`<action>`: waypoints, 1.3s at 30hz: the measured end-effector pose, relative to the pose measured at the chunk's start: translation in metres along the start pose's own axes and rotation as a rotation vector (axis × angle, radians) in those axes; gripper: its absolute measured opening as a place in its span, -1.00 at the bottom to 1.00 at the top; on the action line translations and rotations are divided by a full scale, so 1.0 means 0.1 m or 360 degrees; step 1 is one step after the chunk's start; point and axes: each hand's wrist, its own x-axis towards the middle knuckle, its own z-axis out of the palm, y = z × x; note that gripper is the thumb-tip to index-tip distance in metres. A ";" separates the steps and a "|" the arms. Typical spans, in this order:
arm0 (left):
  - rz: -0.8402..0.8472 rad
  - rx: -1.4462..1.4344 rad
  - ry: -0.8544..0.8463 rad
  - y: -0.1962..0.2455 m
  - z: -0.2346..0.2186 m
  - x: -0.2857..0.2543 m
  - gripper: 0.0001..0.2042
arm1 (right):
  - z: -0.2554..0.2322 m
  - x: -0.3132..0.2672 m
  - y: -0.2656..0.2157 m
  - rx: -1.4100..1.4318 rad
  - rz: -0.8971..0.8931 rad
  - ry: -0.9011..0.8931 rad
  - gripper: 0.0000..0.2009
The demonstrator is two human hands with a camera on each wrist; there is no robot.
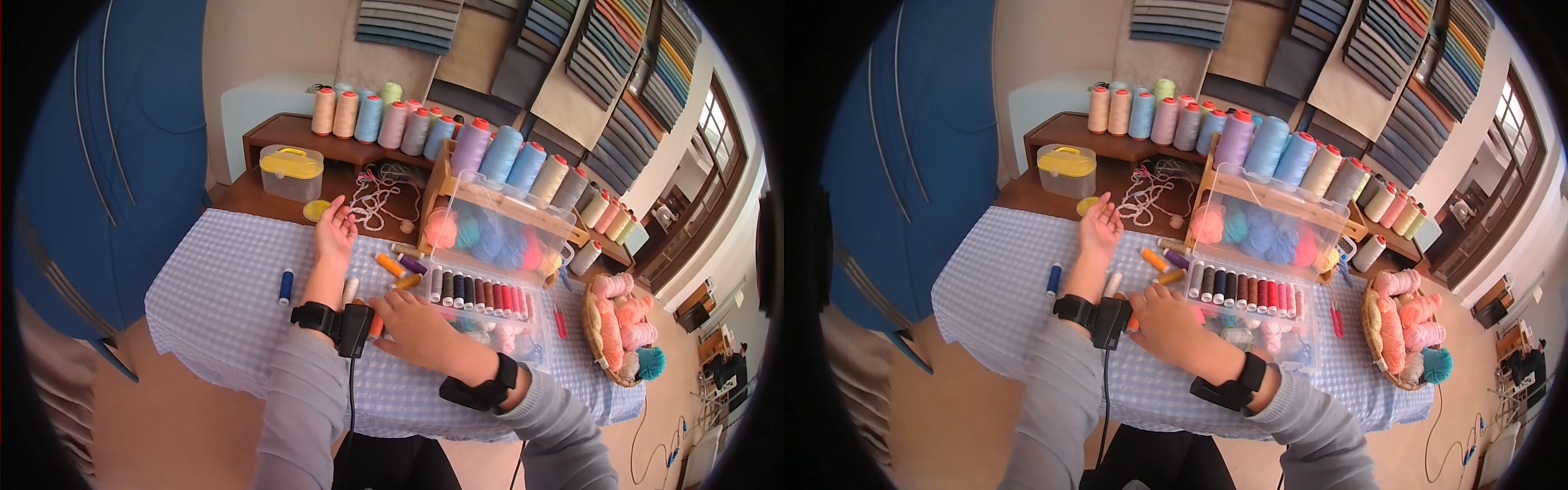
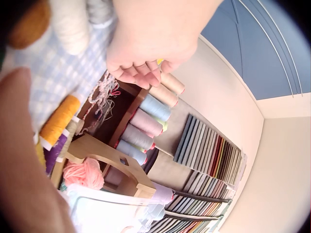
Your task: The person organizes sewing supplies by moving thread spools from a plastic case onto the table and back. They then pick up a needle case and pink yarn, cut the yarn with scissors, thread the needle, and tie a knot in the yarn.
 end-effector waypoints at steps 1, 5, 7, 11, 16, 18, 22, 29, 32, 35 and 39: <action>0.0006 -0.0003 -0.0001 0.00 0.00 0.00 -0.72 | 0.05 0.04 -0.01 0.0024 0.0076 -0.0073 -0.44; -0.0011 -0.0014 0.0015 0.00 0.02 0.00 -0.72 | 0.04 0.10 -0.02 0.0060 0.0195 -0.0129 -0.41; -0.0015 -0.0012 0.0020 0.00 0.01 0.00 -0.72 | 0.06 0.09 0.04 0.0052 0.0164 -0.0098 -0.44; -0.0003 -0.0030 -0.0009 -0.02 0.02 -0.01 -0.71 | 0.03 0.07 0.09 0.0110 0.0122 -0.0089 -0.45; 0.0017 -0.0046 -0.0001 0.03 0.05 -0.03 -0.72 | -0.05 0.20 0.18 0.0237 0.0082 -0.0187 -0.39; 0.0051 -0.0088 0.0035 0.09 0.06 -0.03 -0.72 | -0.05 0.35 0.33 0.0329 0.0040 -0.0219 -0.36; 0.0081 -0.0132 0.0029 0.11 0.06 -0.05 -0.72 | -0.07 0.61 0.39 0.0584 0.0087 -0.0344 -0.37; 0.0095 -0.0189 0.0059 0.16 0.12 -0.12 -0.72 | 0.15 0.79 0.25 0.0184 -0.0041 -0.0188 -0.45; 0.0091 -0.0226 0.0020 0.15 0.14 -0.13 -0.72 | 0.11 0.80 0.18 0.0216 0.0061 -0.0211 -0.46; 0.0087 -0.0252 -0.0008 0.17 0.17 -0.14 -0.72 | 0.08 0.84 0.17 0.0314 0.0115 -0.0212 -0.46; 0.0078 -0.0278 0.0020 0.17 0.18 -0.15 -0.72 | 0.07 0.84 0.13 0.0320 0.0143 -0.0212 -0.47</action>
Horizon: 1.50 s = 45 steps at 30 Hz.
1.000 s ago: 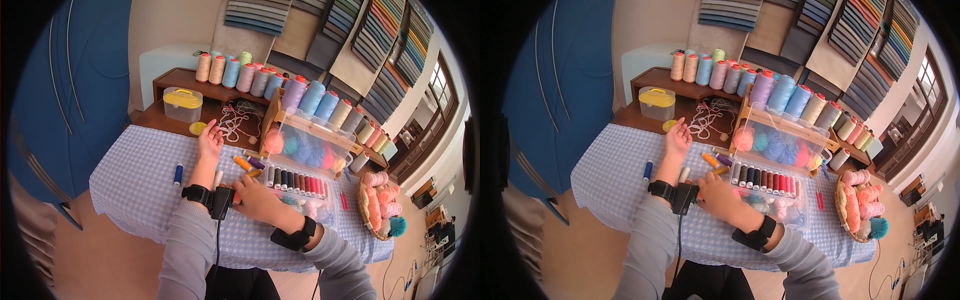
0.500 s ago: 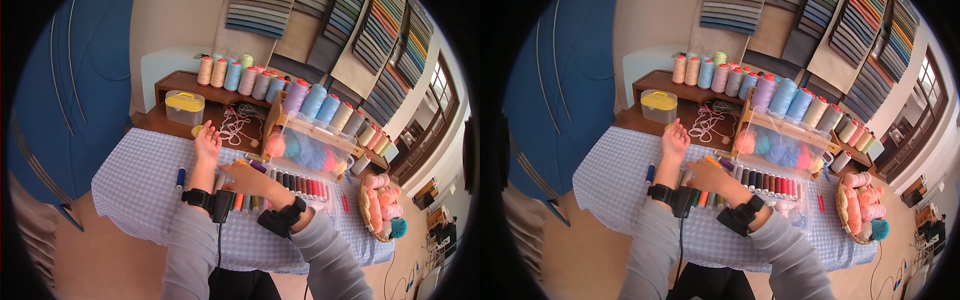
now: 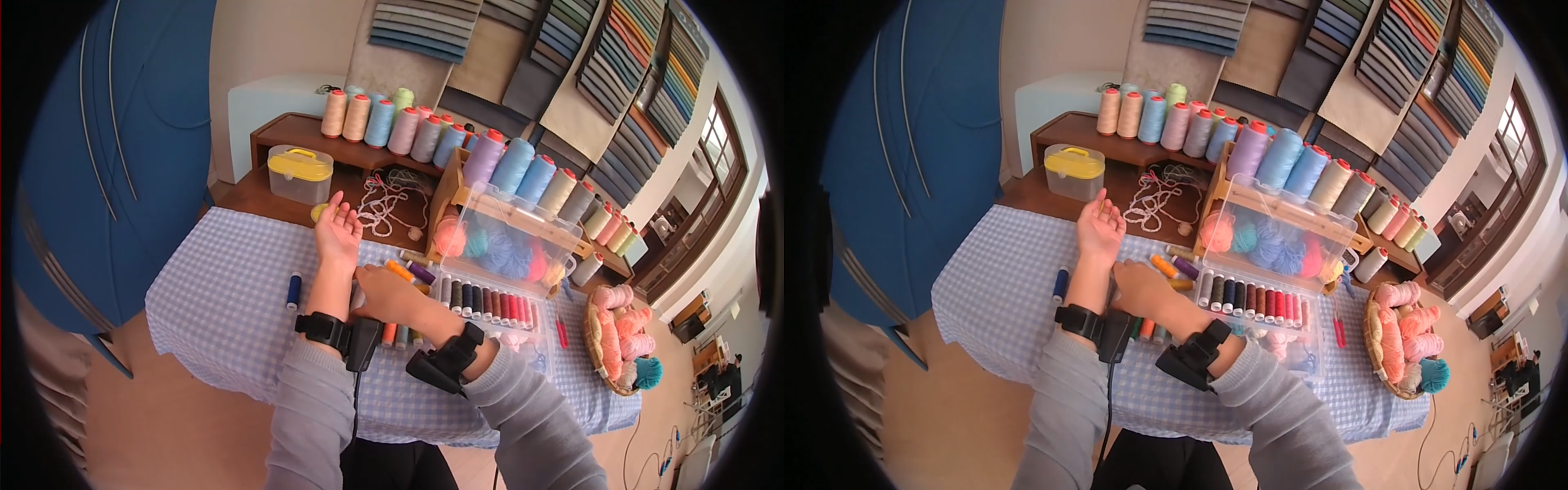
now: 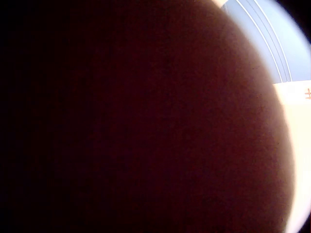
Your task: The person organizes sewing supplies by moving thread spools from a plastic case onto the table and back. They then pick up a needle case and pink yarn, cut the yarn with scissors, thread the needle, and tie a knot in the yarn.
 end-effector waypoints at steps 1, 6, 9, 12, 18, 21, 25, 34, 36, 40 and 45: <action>-0.0001 -0.0002 -0.0001 0.00 0.00 0.00 -0.72 | 0.01 0.01 0.01 -0.0035 -0.0028 0.0044 -0.47; -0.0013 0.0034 -0.0005 -0.02 -0.08 0.06 -0.72 | -0.01 -0.06 -0.03 -0.0093 0.0010 0.0247 -0.59; -0.0020 0.0071 0.0136 -0.04 -0.15 0.14 -0.71 | -0.15 -0.19 -0.02 0.0065 0.0035 0.0141 -0.72; -0.0017 0.0102 0.0143 -0.07 -0.21 0.16 -0.71 | -0.46 -0.49 0.13 0.0218 -0.0028 0.0549 -0.80; -0.0053 0.0203 0.0005 -0.14 -0.16 0.12 -0.71 | -0.99 -1.36 0.82 0.0882 0.0247 0.0886 -0.70; -0.0062 0.0179 0.0008 -0.15 -0.18 0.13 -0.72 | -1.04 -1.82 1.04 0.1270 0.0336 0.1159 -0.74; -0.0078 0.0211 0.0018 -0.16 -0.18 0.13 -0.72 | -0.90 -2.23 1.45 0.1219 0.0535 0.1280 -0.86; -0.0045 0.0335 0.0083 -0.12 -0.20 0.13 -0.71 | -0.50 -2.35 1.95 0.1137 0.0764 0.0819 -0.87; -0.0044 0.0371 0.0065 -0.11 -0.22 0.13 -0.71 | -0.43 -2.34 1.99 0.1397 0.0697 0.0907 -0.88; -0.0035 0.0417 0.0018 -0.10 -0.22 0.12 -0.70 | -0.22 -2.42 2.22 0.2364 0.0565 0.1117 -0.86; -0.0036 0.0455 -0.0100 -0.03 -0.16 0.10 -0.70 | -0.11 -2.45 2.35 0.2728 0.0549 0.1280 -0.82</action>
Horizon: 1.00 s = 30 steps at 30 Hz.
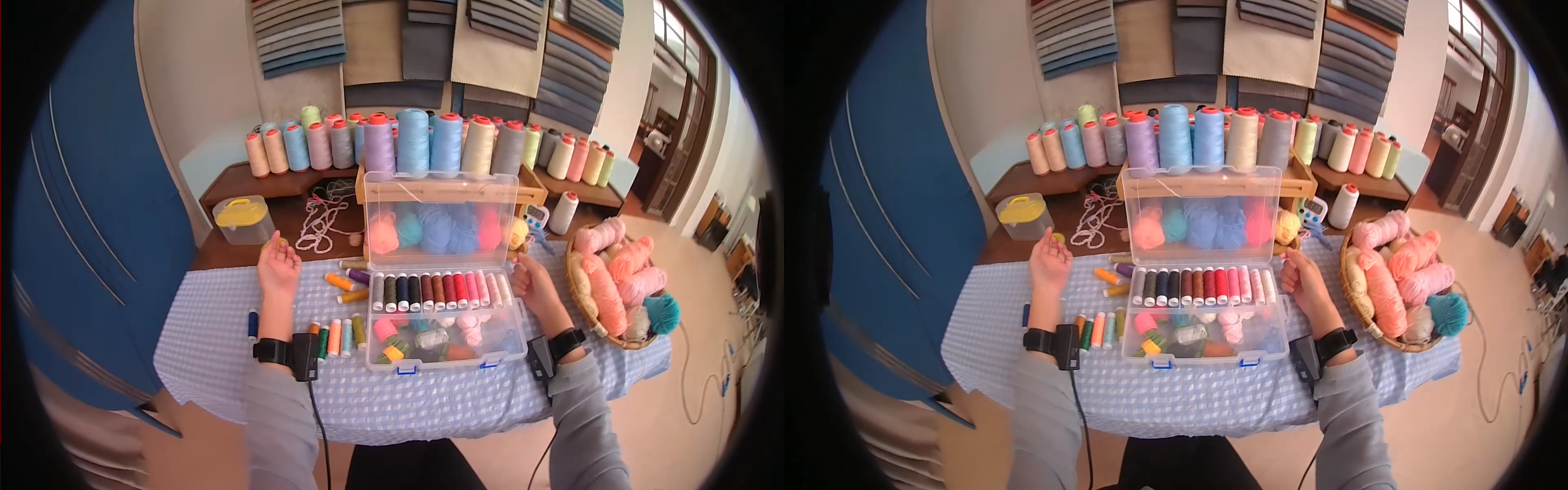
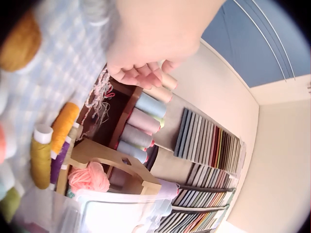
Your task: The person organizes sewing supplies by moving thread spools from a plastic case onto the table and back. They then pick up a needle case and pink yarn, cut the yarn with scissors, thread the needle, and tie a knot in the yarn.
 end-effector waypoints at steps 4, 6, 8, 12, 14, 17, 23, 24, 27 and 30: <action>0.0241 -0.0165 -0.0299 0.34 0.33 -0.41 -0.72 | 0.05 -0.02 0.01 -0.0010 0.0002 -0.0053 -0.81; 0.0500 -0.0441 -0.0620 0.53 0.34 -0.54 -0.73 | 0.02 -0.01 -0.01 -0.0054 -0.0025 -0.0056 -0.81; 0.0549 -0.0322 -0.0643 0.63 0.45 -0.77 -0.74 | 0.03 -0.02 -0.01 -0.0041 -0.0040 -0.0062 -0.81; 0.0623 0.0602 -0.0506 0.78 0.45 -1.03 -0.74 | 0.01 0.02 0.02 -0.0086 -0.0051 -0.0077 -0.82; 0.0656 0.1892 -0.0176 0.79 0.42 -1.16 -0.65 | 0.00 0.03 0.03 -0.0120 -0.0071 -0.0090 -0.83; 0.0694 0.3695 0.0015 0.93 -0.36 -1.01 -0.50 | 0.00 0.02 0.04 -0.0118 -0.0090 -0.0065 -0.83; 0.0095 0.3577 -0.0122 0.54 -0.46 -1.35 -0.40 | -0.01 0.00 0.05 -0.0099 -0.0132 -0.0096 -0.84; 0.0031 0.3622 -0.0210 0.51 -0.38 -1.39 -0.39 | 0.00 -0.01 0.06 -0.0115 -0.0149 -0.0099 -0.84; 0.0164 0.3404 -0.0550 0.41 -0.33 -1.43 -0.43 | -0.01 0.00 0.08 -0.0092 -0.0139 -0.0076 -0.84; 0.0419 0.3411 -0.0845 0.36 -0.31 -1.46 -0.41 | -0.02 0.01 0.08 -0.0082 -0.0135 -0.0076 -0.84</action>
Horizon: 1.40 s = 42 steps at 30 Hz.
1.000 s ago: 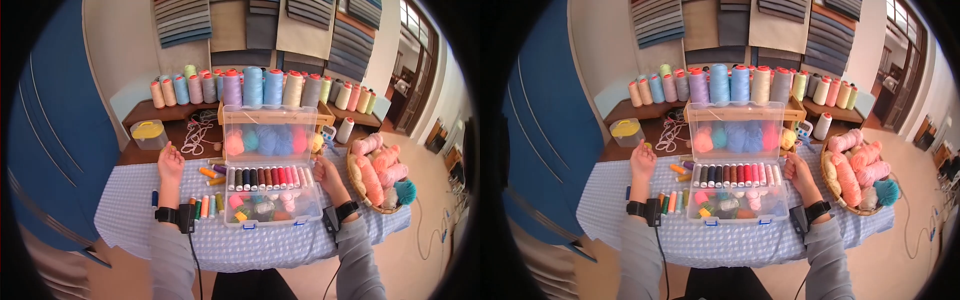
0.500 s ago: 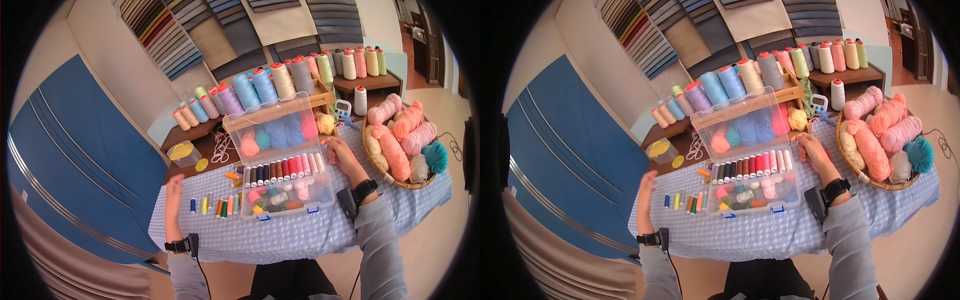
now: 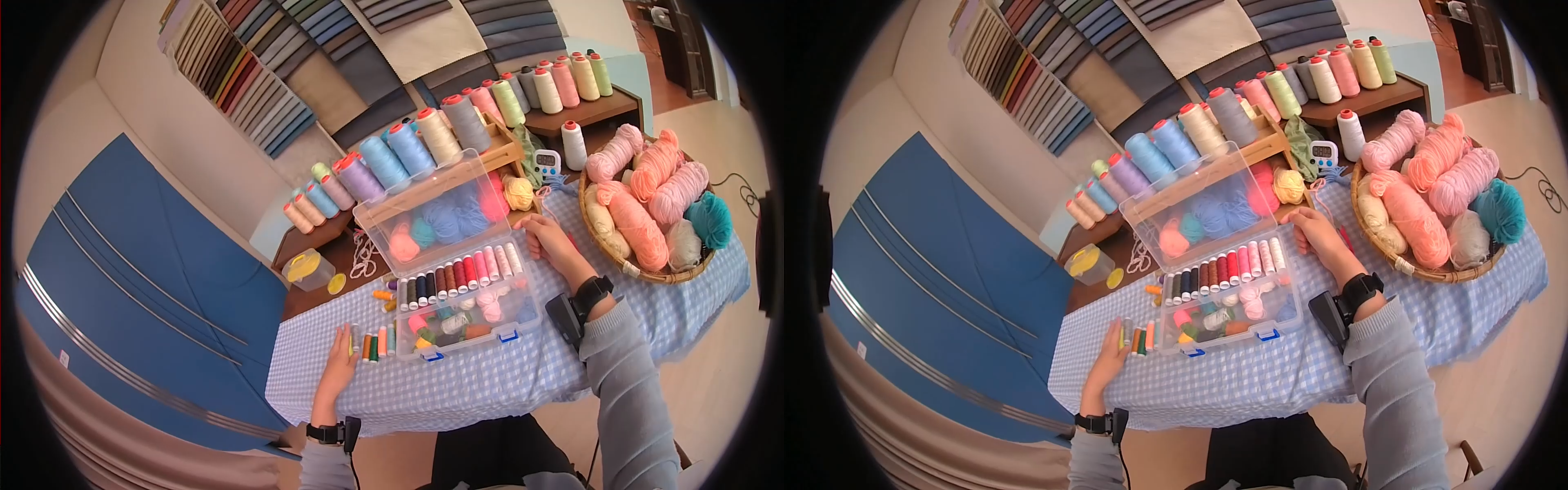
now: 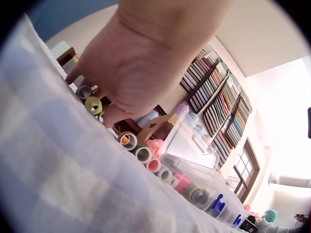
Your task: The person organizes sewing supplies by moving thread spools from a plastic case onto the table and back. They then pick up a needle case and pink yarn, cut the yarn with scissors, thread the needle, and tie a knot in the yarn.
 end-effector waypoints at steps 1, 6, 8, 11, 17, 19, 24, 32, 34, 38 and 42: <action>0.0003 0.0007 -0.0001 0.03 0.00 0.00 -0.41 | 0.00 0.00 -0.01 0.0007 -0.0003 0.0002 -0.84; -0.0091 0.0170 0.0265 0.15 -0.04 -0.01 -0.53 | 0.02 -0.01 -0.02 -0.0022 0.0012 0.0032 -0.84; -0.0183 0.0154 0.0268 0.18 -0.04 0.02 -0.60 | 0.01 0.00 -0.01 -0.0029 0.0002 0.0041 -0.83; -0.0307 0.0308 0.0309 0.20 -0.09 0.05 -0.72 | 0.01 0.00 -0.01 -0.0023 -0.0009 0.0041 -0.83; -0.0427 0.0513 0.0453 0.67 -0.21 0.14 -0.73 | 0.01 0.02 0.00 -0.0055 0.0019 0.0058 -0.83; -0.0360 0.0392 0.0463 0.92 -0.20 0.17 -0.72 | 0.01 0.02 0.01 -0.0066 -0.0007 0.0045 -0.83; -0.0291 -0.0236 0.0246 1.58 -0.13 0.24 -0.67 | 0.00 0.03 0.01 -0.0077 0.0018 0.0043 -0.83; -0.0069 0.0206 0.0163 1.79 0.01 0.35 -0.61 | -0.01 0.06 0.03 -0.0064 0.0013 0.0088 -0.83; -0.0080 0.0199 0.0164 1.74 -0.02 0.34 -0.60 | 0.01 0.03 -0.01 -0.0116 0.0041 0.0065 -0.83; -0.0027 0.0467 0.0159 1.66 -0.09 0.27 -0.60 | 0.02 0.03 0.00 -0.0122 0.0046 0.0084 -0.83; -0.0063 0.0591 -0.0022 1.82 -0.20 0.17 -0.66 | 0.02 0.04 0.01 -0.0125 0.0042 0.0066 -0.83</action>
